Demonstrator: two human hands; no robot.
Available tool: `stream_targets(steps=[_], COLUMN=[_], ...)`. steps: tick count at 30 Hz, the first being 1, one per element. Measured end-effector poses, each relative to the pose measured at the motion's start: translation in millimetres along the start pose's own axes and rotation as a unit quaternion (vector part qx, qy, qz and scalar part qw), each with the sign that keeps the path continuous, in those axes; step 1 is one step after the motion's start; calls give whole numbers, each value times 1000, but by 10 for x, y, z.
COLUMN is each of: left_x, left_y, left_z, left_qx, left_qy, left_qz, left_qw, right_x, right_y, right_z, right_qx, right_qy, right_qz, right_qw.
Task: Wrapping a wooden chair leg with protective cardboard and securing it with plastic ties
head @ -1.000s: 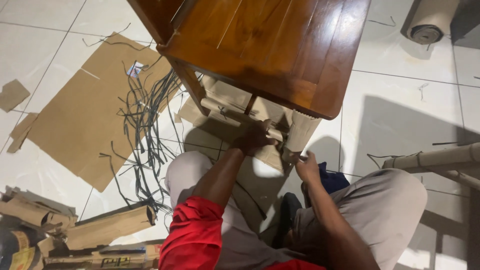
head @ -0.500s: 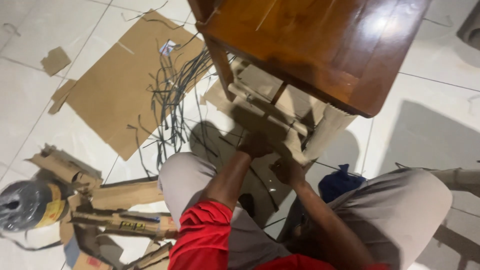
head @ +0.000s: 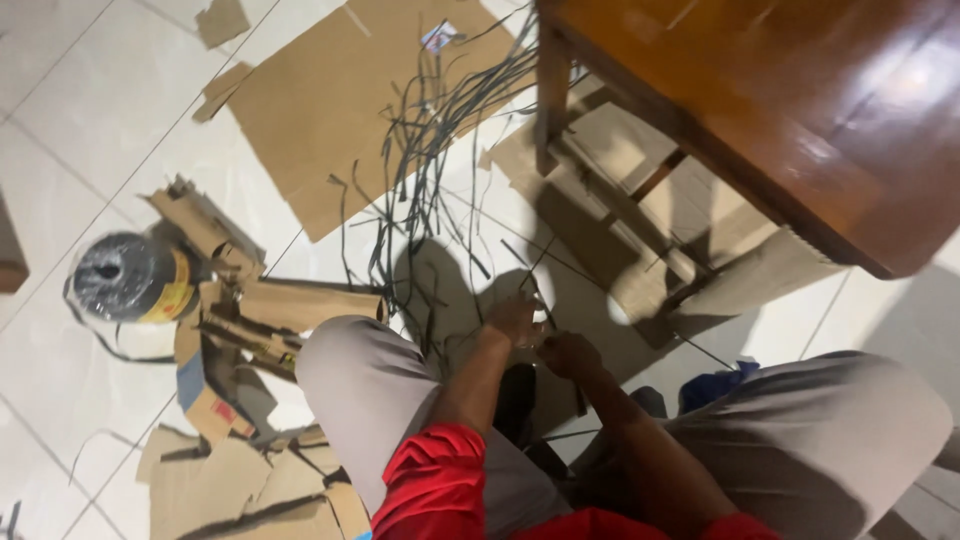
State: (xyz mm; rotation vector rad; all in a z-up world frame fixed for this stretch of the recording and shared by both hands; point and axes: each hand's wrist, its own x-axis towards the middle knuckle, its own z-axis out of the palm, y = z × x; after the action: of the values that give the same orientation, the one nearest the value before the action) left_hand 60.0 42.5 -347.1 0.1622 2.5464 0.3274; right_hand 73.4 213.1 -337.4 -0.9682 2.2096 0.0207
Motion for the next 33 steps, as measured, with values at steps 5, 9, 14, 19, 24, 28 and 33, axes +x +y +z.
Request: stream_targets(steps=[5, 9, 14, 19, 24, 28, 33], left_x=[-1101, -9, -112, -288, -222, -190, -220], left_y=[457, -356, -392, -461, -470, -425, -386], left_z=[-1059, 685, 696, 337, 435, 374, 379], left_qx=[-91, 51, -124, -167, -231, -246, -247], left_qy=[36, 42, 41, 43, 64, 49, 63], left_qz=[-90, -72, -192, -224, -212, -220, -214], left_qw=[991, 995, 973, 959, 947, 943, 943], right_x=[58, -84, 262, -62, 491, 394, 248], right_y=[-37, -220, -121, -387, 14, -51, -240], right_z=[270, 15, 287, -77, 802, 609, 236], right_qx=[255, 135, 136, 2, -81, -204, 253], right_qy=[41, 5, 33, -34, 36, 116, 89], right_qz=[120, 67, 106, 120, 96, 56, 160], right_qw=[959, 989, 984, 992, 991, 971, 950])
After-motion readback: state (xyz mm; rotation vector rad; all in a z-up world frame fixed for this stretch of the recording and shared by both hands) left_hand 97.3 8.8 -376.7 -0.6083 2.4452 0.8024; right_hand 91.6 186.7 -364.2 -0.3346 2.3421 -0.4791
